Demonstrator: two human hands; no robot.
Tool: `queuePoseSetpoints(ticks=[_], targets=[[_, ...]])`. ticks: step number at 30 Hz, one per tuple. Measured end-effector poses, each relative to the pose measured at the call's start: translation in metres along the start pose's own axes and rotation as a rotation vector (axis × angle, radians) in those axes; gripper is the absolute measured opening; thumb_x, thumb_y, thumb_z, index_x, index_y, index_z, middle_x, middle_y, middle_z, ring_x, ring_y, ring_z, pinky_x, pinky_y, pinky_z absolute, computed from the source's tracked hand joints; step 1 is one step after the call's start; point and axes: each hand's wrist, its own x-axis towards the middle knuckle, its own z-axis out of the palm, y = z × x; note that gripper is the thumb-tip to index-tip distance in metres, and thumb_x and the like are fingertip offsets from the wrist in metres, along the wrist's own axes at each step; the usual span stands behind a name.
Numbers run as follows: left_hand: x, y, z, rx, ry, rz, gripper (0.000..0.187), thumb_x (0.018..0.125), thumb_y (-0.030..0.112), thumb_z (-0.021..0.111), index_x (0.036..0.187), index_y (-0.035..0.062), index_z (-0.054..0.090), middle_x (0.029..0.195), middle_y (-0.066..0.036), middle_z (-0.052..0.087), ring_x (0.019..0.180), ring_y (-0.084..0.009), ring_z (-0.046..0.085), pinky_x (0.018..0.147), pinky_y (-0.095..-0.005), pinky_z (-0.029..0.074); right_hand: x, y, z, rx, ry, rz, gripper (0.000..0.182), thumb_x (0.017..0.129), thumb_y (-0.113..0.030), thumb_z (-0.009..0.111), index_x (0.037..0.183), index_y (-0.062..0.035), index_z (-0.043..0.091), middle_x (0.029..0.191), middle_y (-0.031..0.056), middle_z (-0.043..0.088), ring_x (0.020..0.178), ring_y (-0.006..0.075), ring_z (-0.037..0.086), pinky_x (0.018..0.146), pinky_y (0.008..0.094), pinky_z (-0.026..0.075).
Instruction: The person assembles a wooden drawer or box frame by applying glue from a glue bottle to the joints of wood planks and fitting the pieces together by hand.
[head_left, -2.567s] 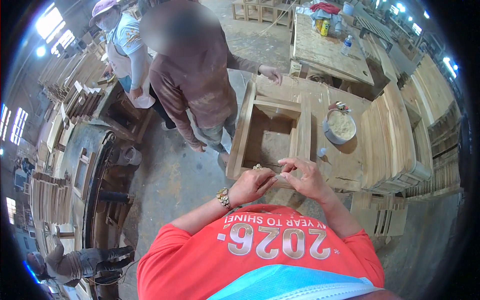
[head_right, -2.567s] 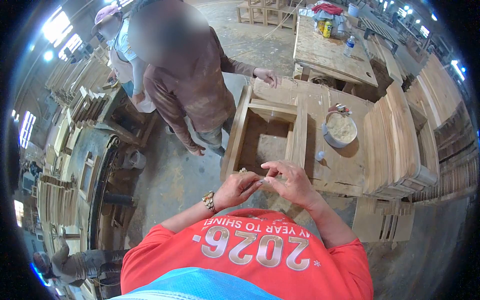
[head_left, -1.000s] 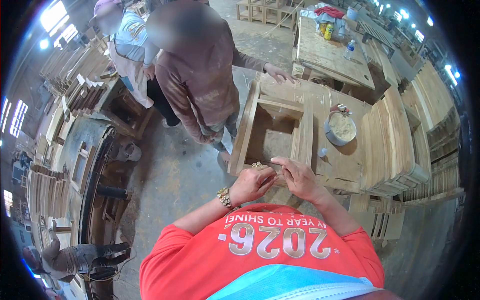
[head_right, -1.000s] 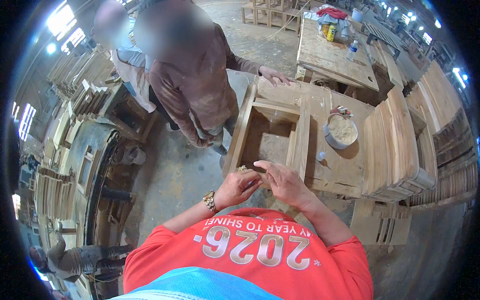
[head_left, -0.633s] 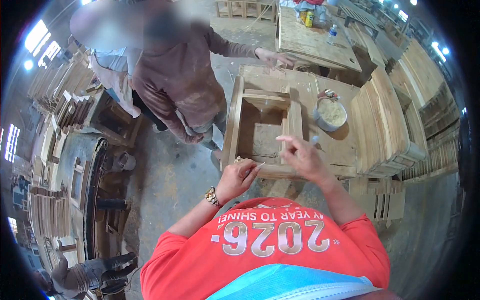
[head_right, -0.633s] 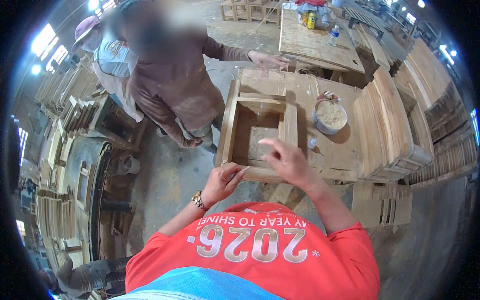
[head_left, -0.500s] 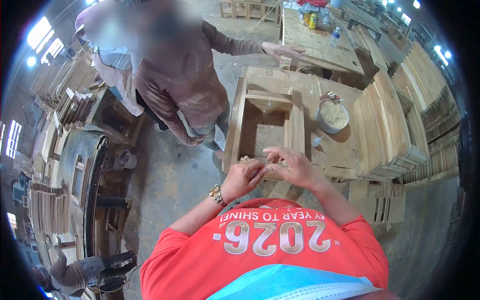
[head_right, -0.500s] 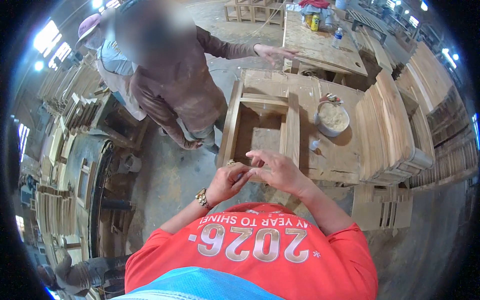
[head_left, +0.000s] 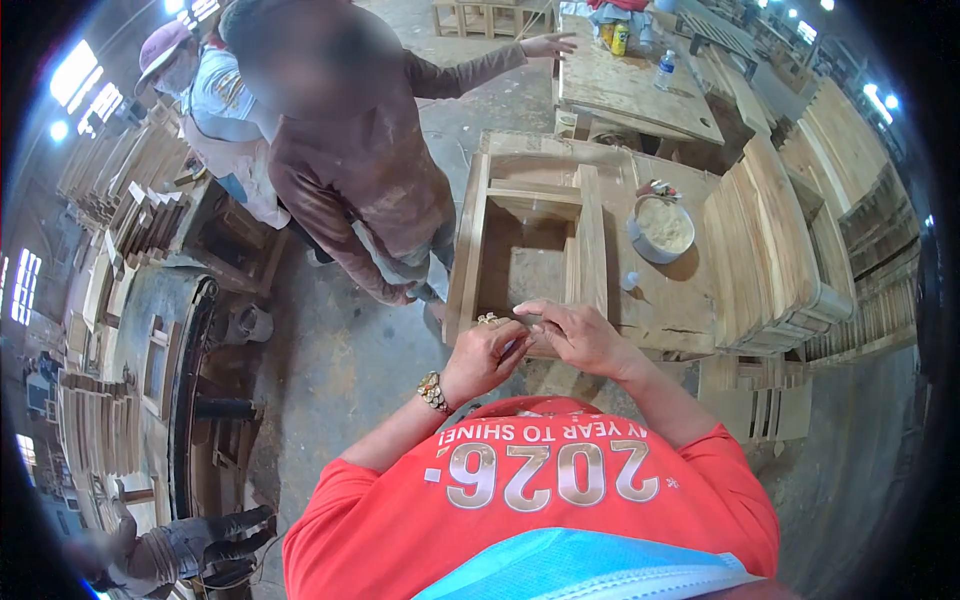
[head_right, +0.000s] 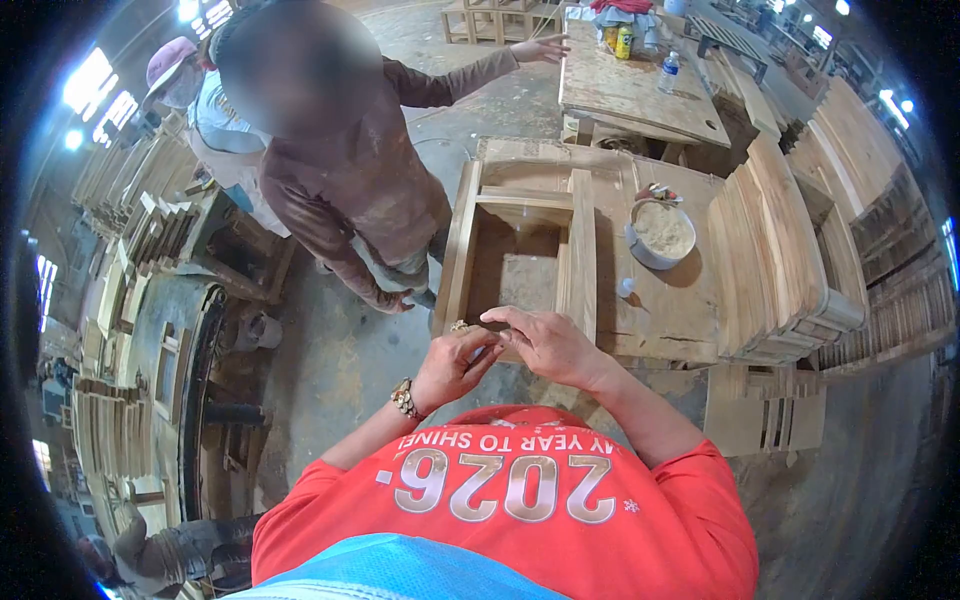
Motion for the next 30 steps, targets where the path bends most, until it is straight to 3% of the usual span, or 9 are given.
queuePoseSetpoints(ticks=[2,3,5,9,12,14,15,17,30], targets=[[0.0,-0.001,0.001,0.007,0.017,0.014,0.011,0.09,0.014,0.067,0.093,0.0043,0.064,0.082,-0.014,0.064,0.073,-0.0345,0.063,0.064,-0.0423,0.05,0.001,-0.002,-0.001,0.048,-0.08,0.118,0.037,0.093,-0.003,0.057,0.129,-0.0094,0.057,0.102,0.0183,0.068,0.086,0.0341,0.069,0.073,0.0395,0.053],[0.0,-0.001,0.001,0.009,0.013,0.014,0.011,0.09,0.014,0.067,0.094,0.0037,0.065,0.084,-0.015,0.064,0.073,-0.0346,0.063,0.064,-0.0417,0.05,0.001,0.002,0.001,0.047,-0.079,0.119,0.037,0.093,-0.003,0.057,0.129,-0.0094,0.057,0.102,0.0183,0.068,0.086,0.0341,0.069,0.073,0.0395,0.053],[0.001,0.0,0.001,0.011,0.008,0.017,0.011,0.091,0.013,0.068,0.095,0.0031,0.065,0.085,-0.015,0.065,0.074,-0.0347,0.063,0.064,-0.0411,0.05,0.0,0.015,0.009,0.087,-0.033,0.03,0.036,0.094,-0.005,0.054,0.13,-0.0115,0.052,0.1,0.0199,0.067,0.088,0.0414,0.065,0.072,0.0469,0.052],[0.001,0.0,0.0,0.036,0.011,-0.013,0.009,0.089,0.014,0.067,0.091,0.0056,0.064,0.082,-0.013,0.064,0.073,-0.0338,0.063,0.064,-0.0425,0.05,0.001,0.012,0.009,0.121,0.003,0.027,0.038,0.094,-0.005,0.052,0.132,-0.0106,0.05,0.099,0.0201,0.067,0.088,0.0432,0.064,0.072,0.0469,0.05],[0.0,-0.001,-0.001,0.031,0.002,-0.021,0.009,0.089,0.012,0.068,0.092,0.0043,0.064,0.083,-0.014,0.065,0.073,-0.0338,0.064,0.064,-0.0417,0.05,0.001,0.002,0.004,0.141,0.007,0.084,0.041,0.093,-0.004,0.054,0.133,-0.0101,0.049,0.092,0.0184,0.067,0.081,0.039,0.066,0.07,0.0442,0.051],[0.0,-0.001,-0.002,0.029,-0.008,-0.024,0.01,0.09,0.011,0.068,0.093,0.0028,0.065,0.084,-0.014,0.065,0.073,-0.0338,0.064,0.064,-0.0409,0.05,0.002,0.0,0.002,0.194,-0.027,0.211,0.045,0.09,-0.003,0.06,0.134,-0.0097,0.049,0.083,0.0142,0.065,0.072,0.0281,0.065,0.067,0.0392,0.05],[0.0,-0.001,-0.002,0.025,-0.009,-0.02,0.009,0.09,0.011,0.068,0.094,0.003,0.065,0.084,-0.014,0.065,0.073,-0.0336,0.064,0.063,-0.0408,0.05,0.002,-0.001,0.001,0.196,-0.029,0.207,0.045,0.09,-0.003,0.06,0.134,-0.0097,0.049,0.083,0.0142,0.065,0.072,0.0281,0.065,0.067,0.0392,0.05],[-0.002,-0.002,-0.003,0.03,-0.001,-0.021,0.009,0.09,0.011,0.068,0.094,0.0031,0.066,0.084,-0.014,0.065,0.072,-0.0333,0.064,0.063,-0.0406,0.05,0.002,-0.003,0.0,0.255,-0.003,0.236,0.052,0.087,-0.002,0.065,0.135,-0.0097,0.049,0.075,0.0094,0.063,0.067,0.0181,0.061,0.065,0.0347,0.049],[-0.006,-0.006,-0.002,0.039,-0.037,-0.023,0.01,0.09,0.013,0.067,0.096,0.004,0.067,0.084,-0.014,0.065,0.073,-0.0342,0.064,0.063,-0.0405,0.05,0.003,-0.004,-0.008,0.233,-0.063,0.197,0.052,0.084,-0.005,0.07,0.132,-0.0103,0.053,0.074,0.0082,0.065,0.068,0.0187,0.063,0.067,0.0331,0.05]])
